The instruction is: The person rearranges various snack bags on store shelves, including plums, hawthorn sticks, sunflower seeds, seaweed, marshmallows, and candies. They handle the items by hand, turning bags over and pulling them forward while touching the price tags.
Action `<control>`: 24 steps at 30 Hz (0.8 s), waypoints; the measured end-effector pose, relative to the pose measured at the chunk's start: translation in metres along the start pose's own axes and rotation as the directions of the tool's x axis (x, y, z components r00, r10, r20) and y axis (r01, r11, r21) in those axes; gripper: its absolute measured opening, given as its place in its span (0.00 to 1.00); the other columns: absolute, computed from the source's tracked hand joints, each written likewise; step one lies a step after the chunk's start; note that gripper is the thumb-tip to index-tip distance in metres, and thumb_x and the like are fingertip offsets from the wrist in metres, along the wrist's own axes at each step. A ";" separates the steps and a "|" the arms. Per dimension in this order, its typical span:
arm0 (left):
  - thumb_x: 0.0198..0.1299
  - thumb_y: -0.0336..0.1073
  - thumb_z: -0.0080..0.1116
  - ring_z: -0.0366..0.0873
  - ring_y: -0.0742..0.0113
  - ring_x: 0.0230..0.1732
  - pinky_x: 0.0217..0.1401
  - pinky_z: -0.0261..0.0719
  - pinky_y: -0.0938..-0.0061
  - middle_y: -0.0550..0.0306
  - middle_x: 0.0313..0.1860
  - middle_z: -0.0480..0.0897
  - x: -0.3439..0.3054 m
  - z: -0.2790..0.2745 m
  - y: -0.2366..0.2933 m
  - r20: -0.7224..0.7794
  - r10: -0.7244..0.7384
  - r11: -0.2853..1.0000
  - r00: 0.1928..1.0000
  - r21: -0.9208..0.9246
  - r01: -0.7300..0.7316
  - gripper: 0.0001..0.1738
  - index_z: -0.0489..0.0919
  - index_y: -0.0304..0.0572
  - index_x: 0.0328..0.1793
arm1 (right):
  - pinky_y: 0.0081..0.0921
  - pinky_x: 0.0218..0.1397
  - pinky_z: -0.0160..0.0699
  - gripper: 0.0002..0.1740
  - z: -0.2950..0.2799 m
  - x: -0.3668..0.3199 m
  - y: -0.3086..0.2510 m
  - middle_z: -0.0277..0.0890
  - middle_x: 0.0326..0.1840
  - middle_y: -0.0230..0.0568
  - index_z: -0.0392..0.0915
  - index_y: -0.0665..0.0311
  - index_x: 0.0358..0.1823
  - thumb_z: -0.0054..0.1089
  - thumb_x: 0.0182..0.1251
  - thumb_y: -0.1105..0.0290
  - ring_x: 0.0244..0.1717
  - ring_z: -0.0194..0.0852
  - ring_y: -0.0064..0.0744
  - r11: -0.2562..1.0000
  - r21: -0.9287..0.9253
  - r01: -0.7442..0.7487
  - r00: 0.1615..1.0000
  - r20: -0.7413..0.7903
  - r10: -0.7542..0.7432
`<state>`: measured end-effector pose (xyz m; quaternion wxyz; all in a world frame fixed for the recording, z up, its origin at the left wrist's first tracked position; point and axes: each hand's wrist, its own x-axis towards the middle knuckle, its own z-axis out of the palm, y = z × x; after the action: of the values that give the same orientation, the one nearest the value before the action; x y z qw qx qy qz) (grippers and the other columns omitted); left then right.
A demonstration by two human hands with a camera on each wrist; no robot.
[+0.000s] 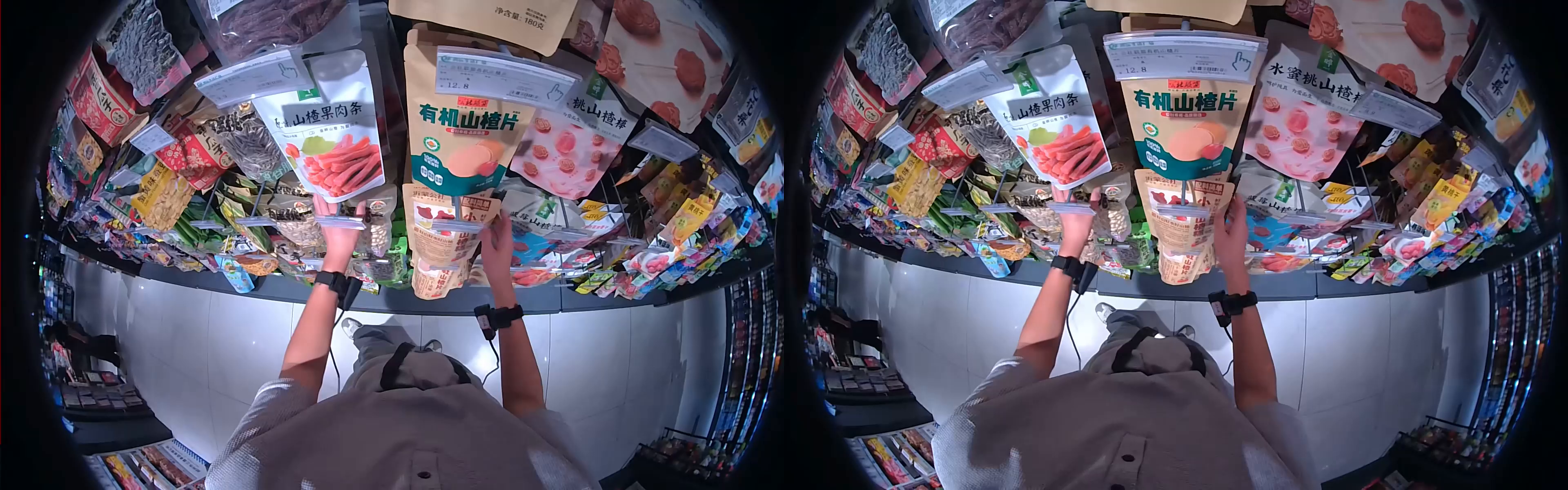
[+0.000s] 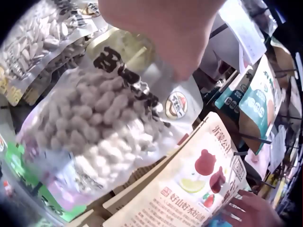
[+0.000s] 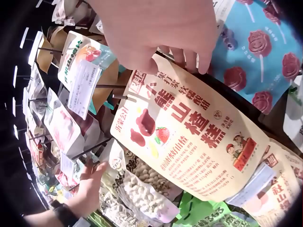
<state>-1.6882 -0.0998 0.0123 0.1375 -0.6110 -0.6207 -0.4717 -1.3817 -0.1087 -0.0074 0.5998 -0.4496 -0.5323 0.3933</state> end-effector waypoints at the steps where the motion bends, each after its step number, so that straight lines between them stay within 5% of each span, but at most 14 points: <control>1: 0.45 0.37 0.65 0.57 0.39 0.65 0.67 0.54 0.53 0.36 0.64 0.61 0.009 -0.002 -0.006 0.000 0.001 1.000 1.000 -0.001 -0.001 0.38 0.63 0.36 0.63 | 0.25 0.62 0.61 0.28 -0.005 -0.007 0.002 0.62 0.61 0.47 0.51 0.72 0.65 0.46 0.64 0.80 0.61 0.62 0.32 1.000 0.000 0.001 1.000 -0.001 -0.001; 3: 0.43 0.41 0.68 0.64 0.45 0.61 0.64 0.59 0.52 0.44 0.59 0.70 0.032 -0.010 -0.016 0.244 0.251 0.968 0.937 -0.082 -0.238 0.35 0.70 0.43 0.59 | 0.26 0.60 0.64 0.25 -0.014 -0.022 0.006 0.64 0.60 0.47 0.56 0.71 0.63 0.47 0.64 0.78 0.59 0.65 0.34 0.979 -0.186 0.090 0.996 0.025 -0.086; 4: 0.44 0.42 0.67 0.73 0.48 0.50 0.57 0.67 0.59 0.50 0.50 0.77 0.046 -0.013 -0.013 0.263 0.333 0.940 0.905 -0.019 -0.341 0.29 0.74 0.43 0.53 | 0.26 0.60 0.64 0.25 -0.019 -0.029 0.009 0.64 0.60 0.47 0.56 0.71 0.63 0.47 0.64 0.78 0.59 0.65 0.34 0.979 -0.182 0.092 0.996 0.019 -0.090; 9: 0.44 0.43 0.67 0.73 0.48 0.51 0.57 0.67 0.59 0.50 0.51 0.76 0.070 -0.008 -0.025 0.322 0.338 0.940 0.884 -0.061 -0.337 0.29 0.74 0.43 0.54 | 0.27 0.52 0.71 0.23 -0.036 -0.067 0.009 0.69 0.56 0.50 0.60 0.71 0.60 0.49 0.64 0.74 0.56 0.69 0.34 0.975 -0.202 -0.087 0.995 -0.055 0.077; 16: 0.44 0.43 0.67 0.71 0.48 0.53 0.58 0.66 0.59 0.49 0.53 0.75 0.090 -0.006 -0.041 0.404 0.364 0.931 0.839 -0.193 -0.311 0.30 0.73 0.43 0.55 | 0.24 0.46 0.72 0.19 -0.043 -0.106 0.019 0.77 0.45 0.48 0.63 0.70 0.57 0.48 0.65 0.74 0.43 0.77 0.31 0.954 -0.297 -0.042 0.997 -0.081 0.019; 21: 0.44 0.43 0.67 0.70 0.49 0.55 0.59 0.66 0.60 0.49 0.54 0.75 0.117 0.021 -0.034 0.488 0.372 0.925 0.789 -0.263 -0.274 0.30 0.72 0.43 0.56 | 0.23 0.44 0.73 0.19 -0.047 -0.130 0.013 0.75 0.48 0.48 0.63 0.69 0.56 0.48 0.65 0.74 0.44 0.77 0.30 0.946 -0.289 -0.150 0.983 -0.144 0.112; 24: 0.45 0.43 0.66 0.70 0.49 0.55 0.60 0.65 0.60 0.49 0.54 0.74 0.091 -0.010 -0.042 0.528 0.357 0.930 0.770 -0.274 -0.244 0.31 0.72 0.43 0.56 | 0.23 0.43 0.73 0.19 -0.048 -0.136 0.016 0.75 0.48 0.47 0.63 0.68 0.57 0.48 0.65 0.74 0.43 0.77 0.30 0.954 -0.239 -0.183 0.975 -0.171 0.144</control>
<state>-1.7495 -0.0415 0.0679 -0.0388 -0.8255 -0.4791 -0.2958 -1.3506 -0.2392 -0.0632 0.5413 -0.5937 -0.4920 0.3353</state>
